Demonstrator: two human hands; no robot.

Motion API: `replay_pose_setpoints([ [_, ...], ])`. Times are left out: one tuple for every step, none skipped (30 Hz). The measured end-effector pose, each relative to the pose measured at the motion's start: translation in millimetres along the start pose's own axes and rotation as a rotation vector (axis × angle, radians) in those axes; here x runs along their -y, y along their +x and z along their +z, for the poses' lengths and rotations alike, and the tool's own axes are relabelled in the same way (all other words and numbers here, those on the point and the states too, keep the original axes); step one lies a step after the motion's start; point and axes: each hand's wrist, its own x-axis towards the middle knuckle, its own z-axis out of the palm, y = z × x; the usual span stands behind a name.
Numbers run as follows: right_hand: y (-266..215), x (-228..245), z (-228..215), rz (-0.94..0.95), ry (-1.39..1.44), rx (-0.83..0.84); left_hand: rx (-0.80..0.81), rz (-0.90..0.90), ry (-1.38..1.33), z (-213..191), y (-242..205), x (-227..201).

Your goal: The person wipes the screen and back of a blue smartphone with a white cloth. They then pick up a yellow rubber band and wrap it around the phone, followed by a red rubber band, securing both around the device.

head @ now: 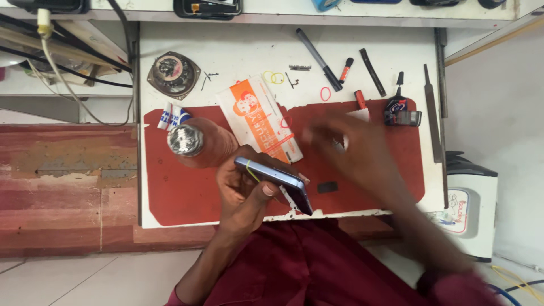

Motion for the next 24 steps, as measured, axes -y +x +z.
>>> replay_pose_setpoints([
  [16, -5, -4, -0.061, -0.120, -0.032, -0.009, -0.017, -0.010, 0, -2, -3],
  [33, -10, -5, -0.160, -0.190, -0.024, -0.021, -0.037, -0.023, -1, -7, -4],
  [47, -16, -3, -0.258, -0.261, -0.015, -0.033, -0.057, -0.037, -2, -11, -4],
  [60, -21, 0, -0.315, -0.242, 0.008, -0.076, -0.094, -0.071, -3, -15, -3],
  [72, -26, 3, -0.372, -0.222, 0.032, -0.119, -0.130, -0.105, -3, -18, 0],
  [83, -30, 8, -0.430, -0.204, 0.056, -0.161, -0.165, -0.139, -3, -21, 2],
  [93, -33, 15, -0.446, -0.247, 0.042, -0.158, -0.225, -0.196, -4, -23, 2],
  [102, -36, 21, -0.463, -0.291, 0.029, -0.154, -0.284, -0.254, -3, -25, 2],
  [106, -38, 27, -0.479, -0.335, 0.017, -0.149, -0.343, -0.312, -2, -26, 1],
  [109, -39, 32, -0.482, -0.361, 0.001, -0.164, -0.384, -0.307, 0, -25, 0],
  [111, -41, 36, -0.485, -0.388, -0.015, -0.179, -0.426, -0.302, 2, -24, -3],
  [113, -42, 38, -0.491, -0.416, -0.030, -0.194, -0.463, -0.299, 4, -21, -6],
  [114, -44, 39, -0.502, -0.449, -0.050, -0.177, -0.511, -0.294, 6, -17, -10],
  [112, -46, 41, -0.512, -0.476, -0.066, -0.167, -0.560, -0.288, 8, -15, -13],
  [110, -47, 42, -0.522, -0.504, -0.082, -0.156, -0.609, -0.283, 11, -13, -16],
  [107, -49, 41, -0.529, -0.464, -0.122, -0.138, -0.619, -0.268, 14, -11, -19],
  [105, -50, 40, -0.535, -0.424, -0.161, -0.120, -0.630, -0.252, 17, -9, -20],
  [103, -51, 37, -0.542, -0.385, -0.203, -0.098, -0.641, -0.236, 20, -6, -21],
  [102, -51, 33, -0.494, -0.314, -0.168, -0.051, -0.623, -0.221, 22, -4, -23],
  [101, -50, 29, -0.443, -0.241, -0.133, -0.004, -0.606, -0.205, 24, -3, -24],
  [100, -49, 24, -0.393, -0.168, -0.099, 0.042, -0.590, -0.189, 26, -2, -25],
  [97, -47, 19, -0.284, -0.107, -0.070, 0.029, -0.552, -0.160, 28, 0, -25],
  [94, -45, 13, -0.175, -0.046, -0.040, 0.015, -0.515, -0.130, 30, 2, -24],
  [88, -42, 8, -0.066, 0.017, -0.008, 0.002, -0.478, -0.101, 31, 4, -24],
])
